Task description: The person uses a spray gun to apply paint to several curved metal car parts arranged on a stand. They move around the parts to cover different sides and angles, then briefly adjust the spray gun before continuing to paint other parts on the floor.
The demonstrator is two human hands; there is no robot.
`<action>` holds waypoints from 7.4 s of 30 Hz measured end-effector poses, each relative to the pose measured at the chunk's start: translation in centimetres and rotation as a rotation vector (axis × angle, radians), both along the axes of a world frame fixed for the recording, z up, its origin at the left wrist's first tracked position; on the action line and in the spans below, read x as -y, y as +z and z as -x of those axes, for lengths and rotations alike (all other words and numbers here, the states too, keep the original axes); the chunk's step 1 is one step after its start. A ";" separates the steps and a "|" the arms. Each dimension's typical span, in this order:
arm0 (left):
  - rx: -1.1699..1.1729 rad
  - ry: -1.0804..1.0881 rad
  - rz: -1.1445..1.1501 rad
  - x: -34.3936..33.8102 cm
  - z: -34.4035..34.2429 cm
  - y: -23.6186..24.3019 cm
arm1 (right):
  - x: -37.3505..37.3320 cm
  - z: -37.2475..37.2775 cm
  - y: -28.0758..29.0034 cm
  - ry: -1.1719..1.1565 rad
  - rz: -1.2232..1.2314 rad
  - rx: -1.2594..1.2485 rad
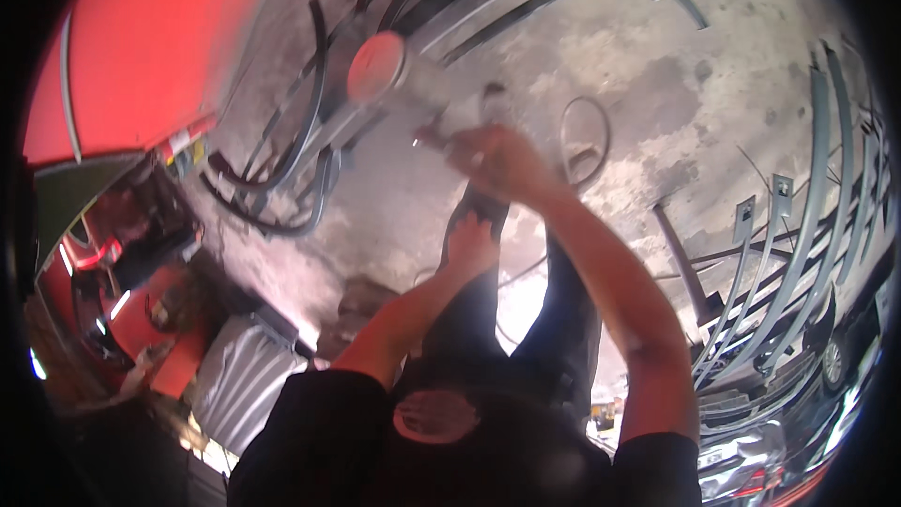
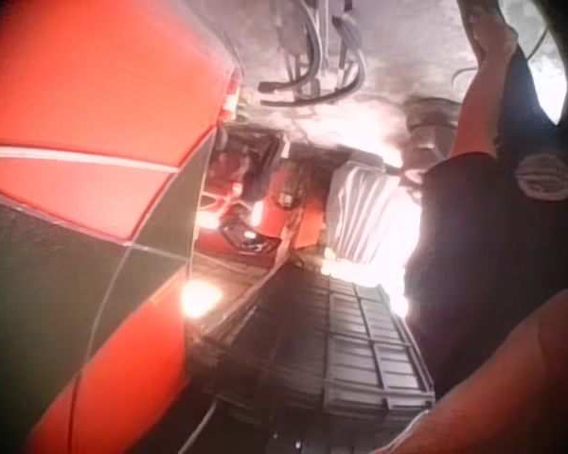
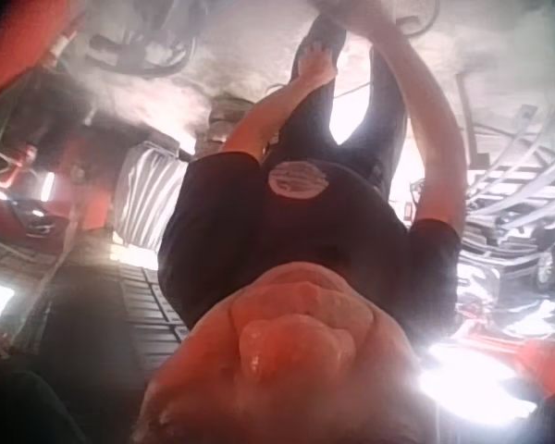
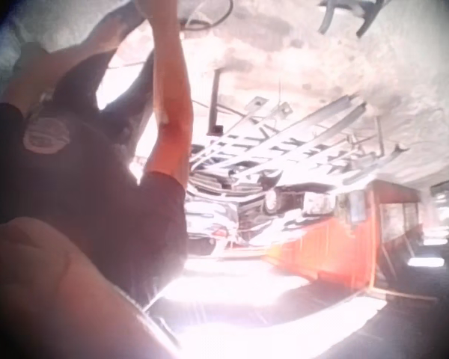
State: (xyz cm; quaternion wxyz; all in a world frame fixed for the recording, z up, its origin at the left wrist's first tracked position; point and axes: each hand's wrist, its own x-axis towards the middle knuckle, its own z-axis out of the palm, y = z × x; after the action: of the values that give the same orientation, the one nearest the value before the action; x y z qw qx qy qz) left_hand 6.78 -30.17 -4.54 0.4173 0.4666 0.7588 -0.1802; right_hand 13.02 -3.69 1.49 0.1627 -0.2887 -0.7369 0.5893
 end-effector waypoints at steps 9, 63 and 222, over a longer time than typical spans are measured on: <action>0.005 -0.057 0.044 -1.0 0.4 0.6 | -5.6 -3.0 0.2 -0.607 -0.004 0.154; 0.047 -0.272 0.112 -6.8 3.5 0.8 | -22.0 -23.6 2.2 -1.309 -0.139 0.534; 0.160 0.424 0.336 22.8 -4.6 7.3 | 21.5 11.2 4.8 0.313 0.047 -0.045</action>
State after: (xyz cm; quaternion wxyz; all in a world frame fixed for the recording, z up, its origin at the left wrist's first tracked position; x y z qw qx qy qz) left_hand 11.40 -52.96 2.72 0.5759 0.2346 0.7634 -0.1747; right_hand 1.86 -25.23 6.26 0.0784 -0.1610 -0.7550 0.6309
